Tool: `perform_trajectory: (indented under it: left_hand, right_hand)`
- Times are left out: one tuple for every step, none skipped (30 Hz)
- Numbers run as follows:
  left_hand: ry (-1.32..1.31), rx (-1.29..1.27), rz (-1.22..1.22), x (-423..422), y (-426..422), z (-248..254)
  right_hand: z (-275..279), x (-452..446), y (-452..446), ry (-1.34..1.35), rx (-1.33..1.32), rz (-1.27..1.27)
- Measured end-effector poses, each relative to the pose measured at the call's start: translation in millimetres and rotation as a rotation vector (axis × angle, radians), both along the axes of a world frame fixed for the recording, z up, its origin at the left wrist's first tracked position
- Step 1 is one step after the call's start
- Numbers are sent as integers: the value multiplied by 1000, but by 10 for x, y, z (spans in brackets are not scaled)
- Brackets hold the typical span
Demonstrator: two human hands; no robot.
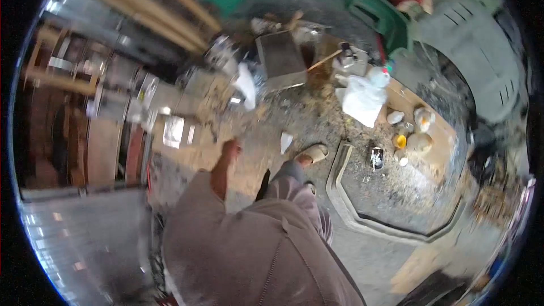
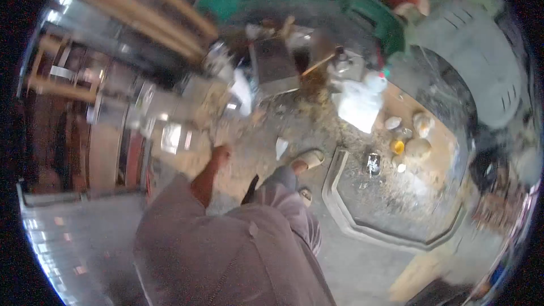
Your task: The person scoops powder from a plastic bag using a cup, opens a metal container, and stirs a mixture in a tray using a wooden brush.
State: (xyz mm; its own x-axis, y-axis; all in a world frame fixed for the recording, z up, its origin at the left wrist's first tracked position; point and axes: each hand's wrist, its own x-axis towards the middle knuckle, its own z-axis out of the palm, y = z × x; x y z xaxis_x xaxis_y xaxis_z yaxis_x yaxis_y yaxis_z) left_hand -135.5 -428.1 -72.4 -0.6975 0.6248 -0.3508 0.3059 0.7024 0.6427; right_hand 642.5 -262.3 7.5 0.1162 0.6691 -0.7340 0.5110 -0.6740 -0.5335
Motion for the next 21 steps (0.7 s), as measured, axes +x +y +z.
perform_trajectory:
  left_hand:
    - [415,-147,-122,-110,-644,-35]
    - [511,-138,-112,-18,-1188,243]
    - [476,-278,24,162,-1575,581]
    - [419,-448,161,437,-1917,897]
    - [387,-601,245,708,-2240,1155]
    - [363,-737,282,1012,-2568,1337]
    - [332,-866,294,1358,-2884,1452]
    - [291,-965,286,1729,-3162,1542]
    - [237,-1083,234,2088,-3637,1307]
    - [121,-1015,288,2503,-3795,1389]
    - [-73,-1021,450,2957,-3895,1467]
    - [-169,-898,594,3391,-4063,1418]
    - [-362,-544,887,3865,-4236,1304]
    - [-676,201,1431,4315,-4359,1205]
    - [-887,638,1761,4579,-4335,1160]
    - [-893,581,1809,4675,-4193,1229]
    - [-898,524,1856,4781,-4058,1282]
    - [-908,407,1936,4803,-3930,1315]
    - [-1062,787,1730,4939,-4099,1159]
    - [-1074,800,1744,4946,-4109,1074]
    - [-1034,704,1709,4837,-4072,1041]
  right_hand:
    - [-43,244,181,-8,24,48]
    - [-104,523,424,-13,55,88]
    - [-188,832,676,-23,91,119]
    - [-229,1149,1030,-21,151,131]
    - [-284,1391,1365,-9,211,140]
    - [-361,1625,1807,37,299,129]
    - [-457,1805,2332,144,408,118]
    - [-674,1990,2966,455,593,103]
    - [-269,1216,3523,52,451,189]
    - [-507,1017,4119,-15,759,534]
    - [480,-53,3640,340,652,346]
    - [760,-665,3626,378,600,316]
    - [992,-1195,3496,300,638,503]
    - [1131,-1579,3337,218,673,685]
    - [890,-1750,3193,322,701,770]
    - [670,-1933,3036,434,719,853]
    - [350,-1936,2860,397,676,1019]
    - [16,-1930,2696,365,637,1190]
    - [-310,-1926,2531,344,601,1356]
    - [-69,-2127,2045,-122,423,1597]
    - [-1160,-1509,1986,127,1002,1723]
